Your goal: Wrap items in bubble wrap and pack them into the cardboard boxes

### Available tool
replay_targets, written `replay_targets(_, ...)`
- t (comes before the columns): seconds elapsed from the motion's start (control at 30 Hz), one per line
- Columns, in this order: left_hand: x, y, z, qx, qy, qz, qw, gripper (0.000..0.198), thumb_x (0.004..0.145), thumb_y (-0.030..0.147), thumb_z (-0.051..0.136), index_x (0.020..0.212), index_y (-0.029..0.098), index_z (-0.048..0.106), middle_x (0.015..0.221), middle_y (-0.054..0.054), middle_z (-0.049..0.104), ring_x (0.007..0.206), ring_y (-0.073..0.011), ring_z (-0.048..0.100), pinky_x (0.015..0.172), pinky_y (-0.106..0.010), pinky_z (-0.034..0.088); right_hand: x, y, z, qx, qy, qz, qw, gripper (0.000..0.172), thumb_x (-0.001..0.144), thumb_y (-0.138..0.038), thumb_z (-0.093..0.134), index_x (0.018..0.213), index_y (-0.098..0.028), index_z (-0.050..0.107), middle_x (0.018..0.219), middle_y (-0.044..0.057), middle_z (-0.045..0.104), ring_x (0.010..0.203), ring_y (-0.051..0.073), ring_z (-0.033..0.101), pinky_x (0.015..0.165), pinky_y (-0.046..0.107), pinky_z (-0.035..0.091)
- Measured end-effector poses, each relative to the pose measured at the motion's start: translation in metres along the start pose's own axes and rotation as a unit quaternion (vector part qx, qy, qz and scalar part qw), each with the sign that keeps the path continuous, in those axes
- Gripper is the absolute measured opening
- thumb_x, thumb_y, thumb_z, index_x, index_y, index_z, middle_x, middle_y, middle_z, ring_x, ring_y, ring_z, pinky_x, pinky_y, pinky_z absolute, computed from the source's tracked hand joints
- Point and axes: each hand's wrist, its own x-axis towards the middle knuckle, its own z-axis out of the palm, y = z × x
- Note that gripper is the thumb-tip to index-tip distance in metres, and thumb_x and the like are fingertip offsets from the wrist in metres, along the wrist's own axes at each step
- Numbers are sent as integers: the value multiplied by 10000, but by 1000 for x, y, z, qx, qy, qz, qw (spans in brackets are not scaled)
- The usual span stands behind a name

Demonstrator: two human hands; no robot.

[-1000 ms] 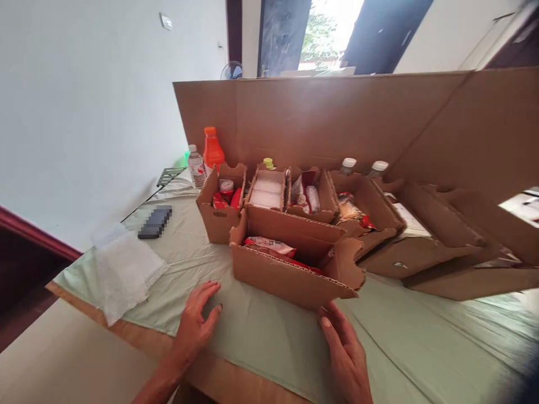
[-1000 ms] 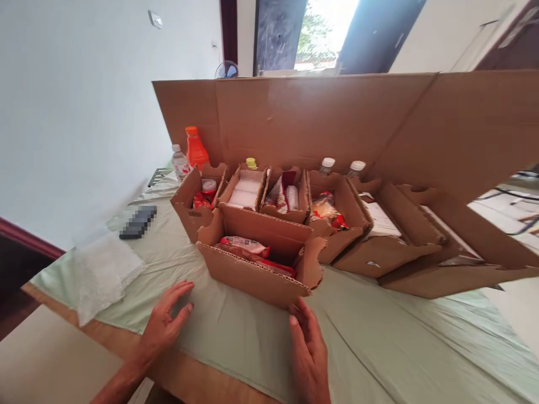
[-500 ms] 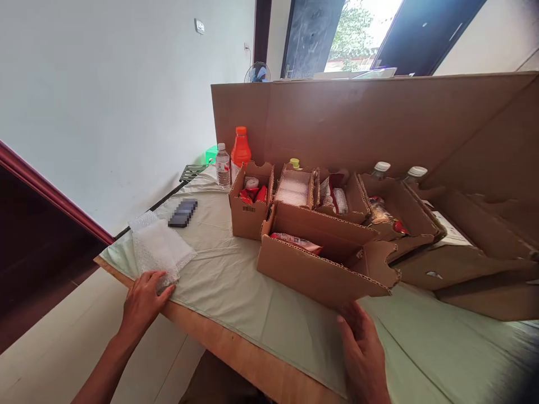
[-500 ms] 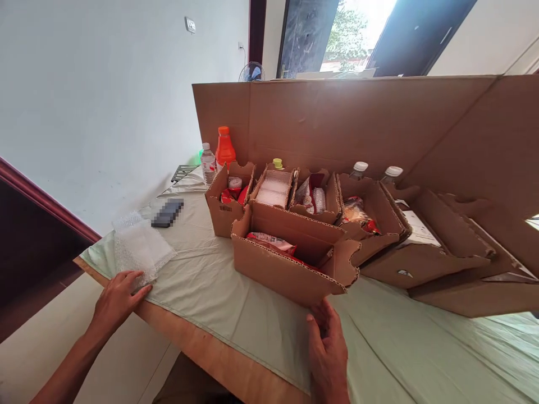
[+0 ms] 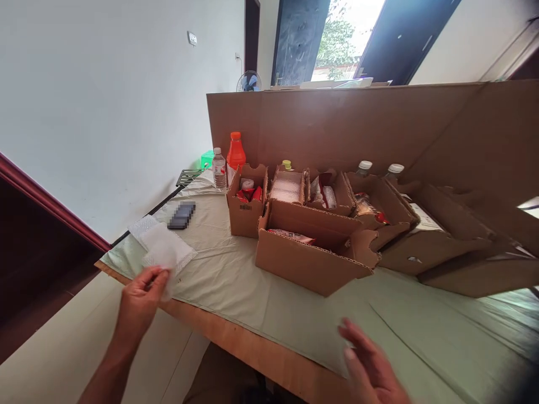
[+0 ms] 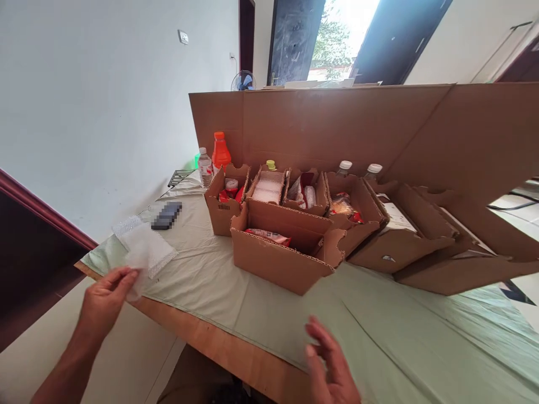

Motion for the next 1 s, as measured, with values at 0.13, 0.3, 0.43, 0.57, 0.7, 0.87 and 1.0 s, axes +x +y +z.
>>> replay_targets(0.13, -68, 46, 66, -137, -190, 13, 972, 348, 817, 499, 589, 844, 176, 714, 762, -32, 693, 667, -182, 630, 595, -270, 517, -26, -4, 29, 86, -191, 14, 978, 594, 833, -613, 649, 1325, -280, 632, 1355, 127, 662, 1221, 327, 637, 942, 439, 565)
replay_targets(0.3, -159, 80, 116, -235, -454, 86, 855, 395, 877, 414, 609, 1210, 221, 697, 1187, -114, 711, 1049, -254, 687, 852, -357, 589, -5, -8, 37, 49, -171, 32, 984, 793, 785, -615, 667, 1417, -155, 535, 1275, 172, 695, 1137, 324, 677, 978, 476, 535)
replay_targets(0.43, -176, 60, 112, -170, -437, 154, 869, 281, 902, 355, 594, 1118, 249, 739, 1265, -126, 678, 1134, -277, 662, 925, -403, 576, 6, -5, 18, -29, -128, -14, 991, 563, 788, -457, 632, 1267, -162, 656, 1148, 130, 745, 1000, 295, 705, 940, 449, 544)
replay_targets(0.57, -137, 18, 101, -20, -231, 228, 946, 295, 910, 374, 532, 1061, 233, 742, 1222, -145, 675, 1163, -310, 625, 1018, -495, 515, 2, -6, 11, -57, -115, -47, 991, 474, 836, -382, 563, 1254, -183, 668, 1045, 92, 756, 937, 261, 706, 906, 410, 552)
replay_targets(0.7, -94, -7, 98, 119, -149, 215, 958, 391, 835, 393, 559, 1124, 167, 694, 1249, -193, 639, 1223, -385, 543, 1061, -609, 421, 0, -11, 8, -69, -106, -61, 990, 482, 856, -373, 530, 1287, -187, 640, 973, 64, 756, 830, 225, 692, 820, 366, 560)
replay_targets(0.87, -91, -7, 106, 121, -165, 188, 961, 279, 793, 351, 553, 928, 151, 692, 1323, -259, 599, 1319, -467, 455, 1056, -692, 343, -5, -8, -2, -94, -97, -63, 989, 513, 831, -392, 559, 1301, -198, 632, 1081, 77, 746, 914, 239, 686, 847, 375, 549)
replay_targets(1.0, -100, -1, 105, 76, -176, 157, 969, 210, 787, 374, 522, 780, 196, 633, 1264, -225, 641, 1233, -429, 528, 1040, -626, 383, -12, -3, -11, -110, -98, -33, 989, 555, 843, -399, 524, 1333, -152, 611, 881, 55, 724, 763, 228, 654, 755, 378, 549)
